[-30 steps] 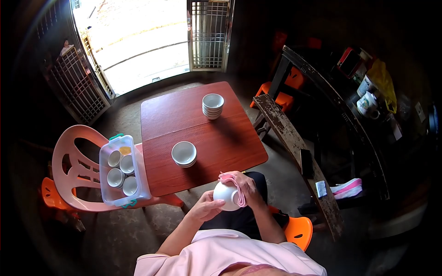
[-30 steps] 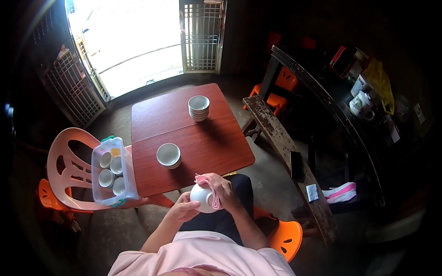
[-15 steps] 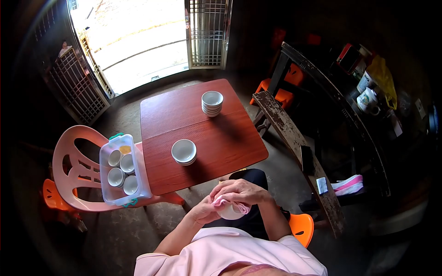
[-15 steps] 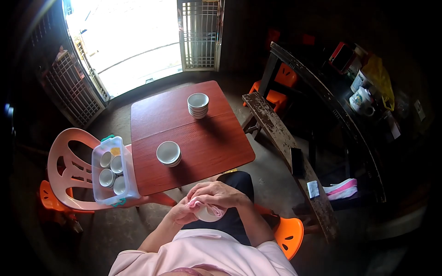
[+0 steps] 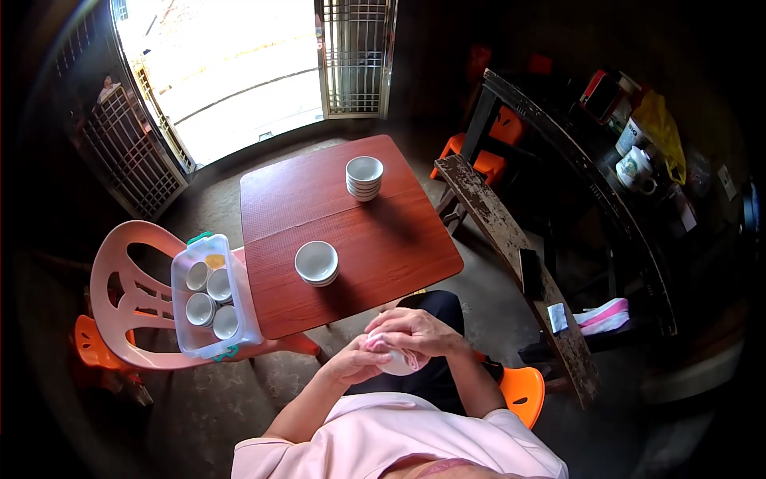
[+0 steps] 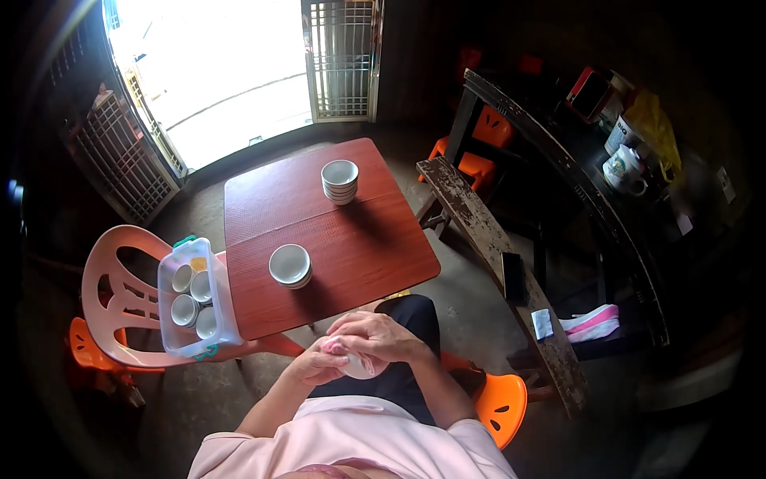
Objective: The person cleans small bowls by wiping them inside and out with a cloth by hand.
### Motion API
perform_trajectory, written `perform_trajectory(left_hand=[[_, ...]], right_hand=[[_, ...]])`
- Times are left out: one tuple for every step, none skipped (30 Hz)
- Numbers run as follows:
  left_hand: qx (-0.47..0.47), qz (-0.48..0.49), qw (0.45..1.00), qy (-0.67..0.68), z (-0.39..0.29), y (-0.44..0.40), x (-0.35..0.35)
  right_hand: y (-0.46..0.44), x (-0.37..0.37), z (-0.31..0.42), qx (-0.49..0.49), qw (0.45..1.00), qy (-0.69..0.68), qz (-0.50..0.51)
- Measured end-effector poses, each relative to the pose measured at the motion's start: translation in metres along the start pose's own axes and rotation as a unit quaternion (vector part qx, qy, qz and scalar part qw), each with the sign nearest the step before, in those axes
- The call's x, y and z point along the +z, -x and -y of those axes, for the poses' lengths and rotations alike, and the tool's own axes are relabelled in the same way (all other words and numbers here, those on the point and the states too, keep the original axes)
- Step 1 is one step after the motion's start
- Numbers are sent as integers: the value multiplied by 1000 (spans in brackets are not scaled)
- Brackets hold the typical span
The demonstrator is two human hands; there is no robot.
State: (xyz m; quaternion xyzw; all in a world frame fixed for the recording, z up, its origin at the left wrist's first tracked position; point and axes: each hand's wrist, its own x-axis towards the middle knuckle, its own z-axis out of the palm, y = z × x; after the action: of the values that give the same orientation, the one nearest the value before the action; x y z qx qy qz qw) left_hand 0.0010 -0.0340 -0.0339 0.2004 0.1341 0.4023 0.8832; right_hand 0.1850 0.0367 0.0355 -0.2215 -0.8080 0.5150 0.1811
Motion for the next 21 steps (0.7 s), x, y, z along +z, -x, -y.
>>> perform_trajectory(left_hand=[[15,4,1000,-6,0,0,8],[44,2,998,-55,-1,0,7],[76,2,992,-103,-1,0,5],[107,1,983,-150,-1,0,3],[131,-44,974,-182,3,-1,5],[132,-56,951,-273,2,-2,8],[149,-53,912,-379,7,-5,7],[161,-49,861,-479,10,-7,9],[119,-63,890,-436,10,-8,10],[108,-49,933,-341,4,-6,10],[94,-35,965,-241,-13,-2,20],[81,-22,987,-138,-22,1,25],[73,-38,991,-104,-20,0,17],[87,-33,992,-83,-19,-1,19],[99,-28,993,-63,-17,-4,23],[111,-22,993,-43,-15,-6,25],[134,-35,990,-19,-15,-9,23],[139,-46,989,31,-19,-10,27],[151,-45,985,65,-19,-11,22],[162,-45,981,99,-18,-13,16],[159,-43,982,95,-16,-14,12]], right_hand=[[-2,-4,8,-3,1000,-6,17],[-2,0,3,-22,988,-124,-83],[-2,11,-10,-42,954,-238,-178],[-3,27,-28,-60,896,-348,-269],[-11,61,-56,-88,780,-459,-416],[-14,74,-47,-96,698,-564,-431],[-13,80,-56,-92,677,-591,-429],[-13,81,-61,-87,655,-617,-429],[-15,72,-67,-86,689,-591,-411],[-10,66,-73,-35,728,-557,-399],[0,53,-71,-60,850,-376,-365],[4,38,-62,-80,930,-178,-311],[-4,20,-27,-10,903,-350,-250],[-2,9,-7,34,937,-278,-209],[-5,6,-4,8,934,-285,-214],[-6,5,-3,-17,931,-292,-219],[-9,10,-7,-69,938,-181,-288],[-11,21,-13,-120,926,-67,-352],[-10,42,-12,-85,889,91,-440],[-14,61,-6,-80,828,184,-524],[-12,69,-8,-100,821,144,-544]])
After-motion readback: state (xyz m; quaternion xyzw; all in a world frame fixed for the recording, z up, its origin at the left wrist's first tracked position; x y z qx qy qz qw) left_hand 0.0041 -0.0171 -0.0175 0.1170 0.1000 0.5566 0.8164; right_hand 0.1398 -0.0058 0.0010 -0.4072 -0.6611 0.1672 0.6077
